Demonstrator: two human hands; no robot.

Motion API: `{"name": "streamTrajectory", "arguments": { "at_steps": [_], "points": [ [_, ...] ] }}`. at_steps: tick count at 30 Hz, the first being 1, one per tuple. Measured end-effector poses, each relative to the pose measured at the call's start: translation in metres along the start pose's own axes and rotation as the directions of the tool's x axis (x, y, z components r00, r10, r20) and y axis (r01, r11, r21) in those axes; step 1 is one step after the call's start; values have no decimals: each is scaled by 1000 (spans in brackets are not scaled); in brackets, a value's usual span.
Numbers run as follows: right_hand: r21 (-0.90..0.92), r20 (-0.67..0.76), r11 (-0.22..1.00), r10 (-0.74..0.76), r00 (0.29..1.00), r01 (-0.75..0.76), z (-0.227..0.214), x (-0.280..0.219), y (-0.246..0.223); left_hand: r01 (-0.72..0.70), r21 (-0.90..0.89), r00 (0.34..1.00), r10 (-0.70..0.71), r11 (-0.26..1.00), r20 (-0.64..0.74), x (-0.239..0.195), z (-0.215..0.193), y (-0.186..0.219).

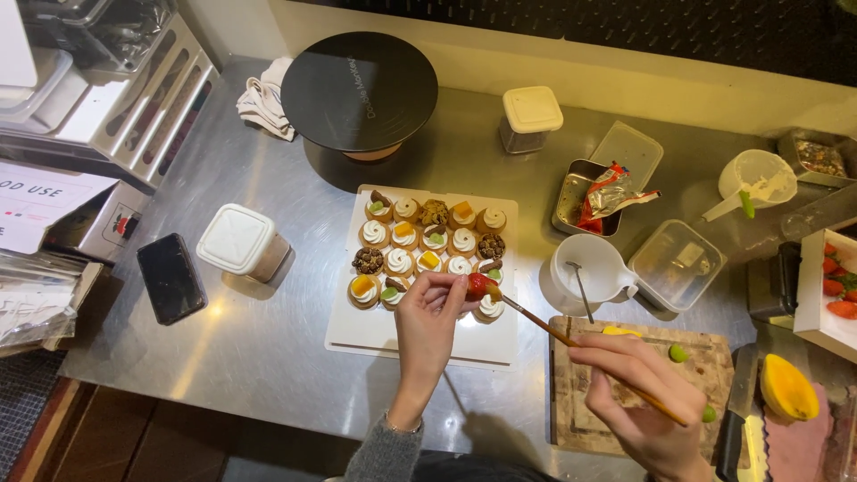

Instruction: The person decorates small pastries on a tray by placing strawberries on top. They use a small brush to apply a clear glaze to each strawberry before positioning it on a pastry. The person also slices a strawberry on a cutting board and continues glazing and placing strawberries on the pastries.

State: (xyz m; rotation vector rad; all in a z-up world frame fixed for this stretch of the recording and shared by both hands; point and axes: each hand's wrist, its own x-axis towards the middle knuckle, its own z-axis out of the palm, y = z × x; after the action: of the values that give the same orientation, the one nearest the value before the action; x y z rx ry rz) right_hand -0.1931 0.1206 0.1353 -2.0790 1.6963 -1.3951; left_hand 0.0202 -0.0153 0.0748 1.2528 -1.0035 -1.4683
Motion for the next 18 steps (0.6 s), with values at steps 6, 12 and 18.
{"name": "streamTrajectory", "arguments": {
  "at_steps": [6, 12, 18],
  "points": [
    [245, 31, 953, 173, 984, -175, 2, 17, 9, -94, -13, 995, 95, 995, 42, -3, -4, -1],
    [233, 74, 938, 248, 966, -258, -1, 13, 17, -77, -9, 997, 78, 997, 9, 6, -10, -5],
    [337, 14, 889, 325, 946, -310, -4, 27, 8, -3, -117, 997, 13, 993, 81, 13, -9, -18]
  ]
}}
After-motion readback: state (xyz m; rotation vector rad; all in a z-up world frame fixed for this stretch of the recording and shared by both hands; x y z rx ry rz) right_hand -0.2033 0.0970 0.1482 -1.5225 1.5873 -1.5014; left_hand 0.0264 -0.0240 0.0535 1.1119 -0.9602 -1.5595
